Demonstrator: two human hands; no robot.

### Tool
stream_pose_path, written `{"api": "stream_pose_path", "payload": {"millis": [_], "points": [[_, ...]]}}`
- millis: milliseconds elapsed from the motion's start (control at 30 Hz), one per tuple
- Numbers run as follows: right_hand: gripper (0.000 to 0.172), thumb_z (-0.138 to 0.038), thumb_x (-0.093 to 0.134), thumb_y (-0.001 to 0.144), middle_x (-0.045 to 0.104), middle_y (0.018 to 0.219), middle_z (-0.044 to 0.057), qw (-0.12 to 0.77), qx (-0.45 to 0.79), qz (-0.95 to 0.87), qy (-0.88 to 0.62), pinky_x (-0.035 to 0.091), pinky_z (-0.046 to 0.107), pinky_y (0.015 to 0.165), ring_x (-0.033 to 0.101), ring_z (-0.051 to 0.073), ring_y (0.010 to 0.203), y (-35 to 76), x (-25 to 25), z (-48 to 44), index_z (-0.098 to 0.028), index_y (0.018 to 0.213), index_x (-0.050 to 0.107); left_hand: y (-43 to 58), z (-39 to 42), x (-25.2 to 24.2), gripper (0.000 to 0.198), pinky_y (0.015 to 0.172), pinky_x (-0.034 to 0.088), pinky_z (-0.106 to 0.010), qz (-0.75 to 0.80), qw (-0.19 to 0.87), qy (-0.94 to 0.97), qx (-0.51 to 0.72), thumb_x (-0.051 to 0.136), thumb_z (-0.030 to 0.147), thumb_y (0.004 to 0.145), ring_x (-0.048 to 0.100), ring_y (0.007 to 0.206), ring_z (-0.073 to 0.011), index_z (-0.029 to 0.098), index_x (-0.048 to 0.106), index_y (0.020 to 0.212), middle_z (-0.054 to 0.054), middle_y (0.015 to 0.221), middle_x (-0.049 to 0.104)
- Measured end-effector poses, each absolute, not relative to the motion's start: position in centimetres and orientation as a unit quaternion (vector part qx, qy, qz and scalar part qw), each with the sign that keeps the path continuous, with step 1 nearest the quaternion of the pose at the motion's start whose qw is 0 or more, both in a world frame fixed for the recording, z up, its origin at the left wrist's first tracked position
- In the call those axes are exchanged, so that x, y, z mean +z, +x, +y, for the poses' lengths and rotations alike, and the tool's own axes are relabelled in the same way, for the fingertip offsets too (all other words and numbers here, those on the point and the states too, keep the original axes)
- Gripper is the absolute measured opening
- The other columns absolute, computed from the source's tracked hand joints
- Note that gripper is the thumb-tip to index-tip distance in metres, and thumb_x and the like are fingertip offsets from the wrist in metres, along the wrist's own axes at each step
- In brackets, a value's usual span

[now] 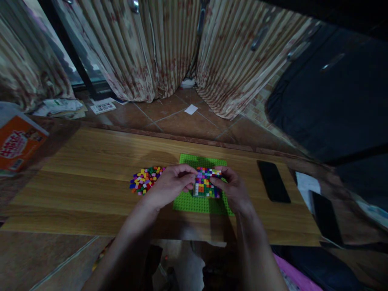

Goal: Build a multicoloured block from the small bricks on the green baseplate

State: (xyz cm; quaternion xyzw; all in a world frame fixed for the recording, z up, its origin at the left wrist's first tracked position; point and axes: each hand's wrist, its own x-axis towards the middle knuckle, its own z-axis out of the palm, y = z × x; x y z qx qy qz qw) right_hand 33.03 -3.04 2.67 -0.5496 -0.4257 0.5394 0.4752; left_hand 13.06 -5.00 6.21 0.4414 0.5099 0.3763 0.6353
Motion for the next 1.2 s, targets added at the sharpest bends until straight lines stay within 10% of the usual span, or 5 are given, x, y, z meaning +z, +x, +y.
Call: {"api": "stream_pose_path", "payload": {"millis": [400, 1200], "points": [[0.008, -0.028, 0.067, 0.085, 0.068, 0.093, 0.003, 0.552, 0.31, -0.598, -0.491, 0.049, 0.032, 0.079, 0.063, 0.018, 0.091, 31.3, 4.1, -4.4, -0.024, 0.087, 0.073, 13.5, -5.3, 6.2, 0.032, 0.067, 0.046, -0.024, 0.48, 0.652, 0.421, 0.409, 0.068, 0.028, 0.077, 0.056, 0.066, -0.0093, 0.014, 0.066, 0.106, 0.001, 0.076, 0.064], [0.011, -0.027, 0.063, 0.089, 0.066, 0.104, 0.003, 0.461, 0.412, -0.666, -0.417, 0.049, 0.033, 0.087, 0.062, 0.018, 0.1, 30.5, 4.8, -5.1, -0.028, 0.096, 0.073, 13.3, -5.2, 5.9, 0.04, 0.065, 0.045, -0.025, 0.435, 0.663, 0.43, 0.431, 0.071, 0.031, 0.075, 0.055, 0.064, -0.0097, 0.015, 0.061, 0.11, 0.001, 0.073, 0.064]]}}
